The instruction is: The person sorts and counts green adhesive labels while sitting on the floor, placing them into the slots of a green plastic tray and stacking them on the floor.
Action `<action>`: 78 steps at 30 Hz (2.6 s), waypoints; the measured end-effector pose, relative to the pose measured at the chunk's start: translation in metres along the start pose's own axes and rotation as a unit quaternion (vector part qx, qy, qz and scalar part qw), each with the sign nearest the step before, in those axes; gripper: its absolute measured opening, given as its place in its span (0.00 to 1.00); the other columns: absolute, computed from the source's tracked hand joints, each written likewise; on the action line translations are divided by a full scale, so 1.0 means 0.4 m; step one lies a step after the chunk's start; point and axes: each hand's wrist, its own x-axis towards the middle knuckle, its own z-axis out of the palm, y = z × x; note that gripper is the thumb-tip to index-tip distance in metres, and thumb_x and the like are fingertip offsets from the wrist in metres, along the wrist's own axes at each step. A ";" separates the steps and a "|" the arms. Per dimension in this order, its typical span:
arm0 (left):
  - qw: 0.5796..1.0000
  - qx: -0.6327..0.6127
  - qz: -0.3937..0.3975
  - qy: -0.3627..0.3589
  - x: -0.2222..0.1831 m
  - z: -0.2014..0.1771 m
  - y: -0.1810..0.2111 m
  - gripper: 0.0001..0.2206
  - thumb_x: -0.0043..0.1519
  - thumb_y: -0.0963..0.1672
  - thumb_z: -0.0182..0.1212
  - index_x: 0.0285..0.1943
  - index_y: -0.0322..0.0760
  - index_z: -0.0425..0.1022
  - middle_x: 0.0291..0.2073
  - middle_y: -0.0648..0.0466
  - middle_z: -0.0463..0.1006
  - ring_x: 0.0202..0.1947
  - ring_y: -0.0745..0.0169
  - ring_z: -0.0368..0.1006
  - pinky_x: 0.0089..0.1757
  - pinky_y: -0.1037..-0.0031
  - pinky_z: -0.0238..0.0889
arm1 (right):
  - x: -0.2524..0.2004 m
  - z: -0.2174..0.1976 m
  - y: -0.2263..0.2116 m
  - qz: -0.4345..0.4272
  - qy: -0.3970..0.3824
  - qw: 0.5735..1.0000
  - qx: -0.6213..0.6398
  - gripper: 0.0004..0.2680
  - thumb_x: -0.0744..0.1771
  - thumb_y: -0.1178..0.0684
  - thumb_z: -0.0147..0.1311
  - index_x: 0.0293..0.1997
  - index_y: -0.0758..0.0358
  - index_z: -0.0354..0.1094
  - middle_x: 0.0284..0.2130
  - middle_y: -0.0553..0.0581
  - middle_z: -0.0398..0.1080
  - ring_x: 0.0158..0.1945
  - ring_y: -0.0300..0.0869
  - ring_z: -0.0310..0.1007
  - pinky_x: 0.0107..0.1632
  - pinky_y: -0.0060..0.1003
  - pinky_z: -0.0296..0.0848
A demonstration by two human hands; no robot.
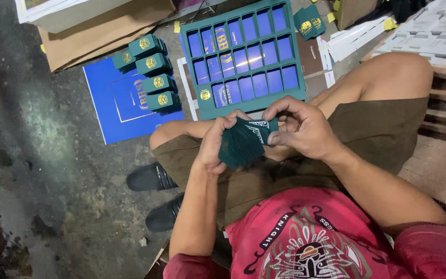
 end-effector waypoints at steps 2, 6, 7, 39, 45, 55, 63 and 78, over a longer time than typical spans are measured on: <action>0.999 -0.021 0.003 -0.024 -0.016 0.026 0.025 0.14 0.62 0.46 0.50 0.45 0.29 0.74 0.23 0.46 0.67 0.18 0.63 0.67 0.18 0.85 0.58 | 0.006 0.002 -0.009 0.017 -0.004 0.999 0.043 0.15 0.62 0.58 0.71 0.51 0.67 0.73 0.38 0.49 0.66 0.40 0.31 0.65 0.37 0.29 0.85; 0.992 -0.081 0.007 -0.099 -0.021 0.028 0.035 0.11 0.62 0.44 0.48 0.40 0.29 0.73 0.27 0.48 0.68 0.25 0.65 0.66 0.26 0.86 0.61 | 0.017 0.021 -0.027 0.018 -0.011 0.997 0.073 0.11 0.64 0.57 0.69 0.47 0.66 0.73 0.37 0.48 0.67 0.40 0.29 0.65 0.38 0.23 0.81; 0.992 -0.082 0.007 -0.099 -0.020 0.026 0.033 0.11 0.62 0.44 0.48 0.40 0.29 0.73 0.27 0.48 0.68 0.25 0.65 0.66 0.26 0.86 0.61 | 0.017 0.020 -0.027 0.018 -0.010 0.997 0.073 0.11 0.64 0.57 0.69 0.47 0.66 0.73 0.37 0.48 0.67 0.40 0.29 0.65 0.38 0.23 0.81; 0.763 0.445 0.456 0.113 -0.068 -0.072 0.029 0.10 0.75 0.51 0.49 0.52 0.45 0.67 0.43 0.56 0.68 0.41 0.49 0.76 0.38 0.66 0.73 | 0.156 0.038 0.068 0.136 -0.195 0.950 -0.204 0.16 0.60 0.60 0.74 0.44 0.69 0.67 0.39 0.61 0.72 0.44 0.41 0.68 0.46 0.41 0.78; 0.713 0.345 0.581 0.187 0.009 -0.162 0.011 0.06 0.75 0.46 0.50 0.49 0.43 0.71 0.39 0.60 0.68 0.42 0.57 0.75 0.47 0.72 0.72 | 0.254 0.103 0.092 0.193 -0.197 0.926 -0.259 0.14 0.61 0.61 0.74 0.42 0.65 0.69 0.34 0.54 0.69 0.41 0.39 0.71 0.47 0.39 0.78; 0.737 0.225 0.548 0.327 0.067 -0.313 0.000 0.24 0.78 0.51 0.37 0.79 0.35 0.57 0.63 0.50 0.70 0.63 0.59 0.69 0.59 0.66 0.65 | 0.514 0.300 0.114 0.202 -0.279 0.881 -0.324 0.15 0.57 0.61 0.78 0.39 0.65 0.72 0.29 0.50 0.68 0.37 0.37 0.71 0.43 0.35 0.77; 0.757 0.111 0.516 0.385 0.087 -0.328 0.038 0.22 0.71 0.41 0.42 0.73 0.20 0.53 0.57 0.37 0.67 0.36 0.61 0.63 0.44 0.72 0.61 | 0.885 0.553 0.171 -0.202 -0.318 0.803 -0.462 0.11 0.65 0.61 0.70 0.44 0.69 0.68 0.39 0.57 0.74 0.39 0.46 0.72 0.49 0.41 0.73; 0.774 0.113 0.467 0.414 0.076 -0.349 0.074 0.23 0.73 0.46 0.42 0.72 0.24 0.57 0.55 0.42 0.70 0.34 0.64 0.63 0.40 0.74 0.60 | 1.169 0.697 0.573 -0.239 -0.272 0.598 -0.715 0.08 0.58 0.53 0.68 0.37 0.53 0.74 0.33 0.54 0.79 0.43 0.54 0.79 0.68 0.67 0.55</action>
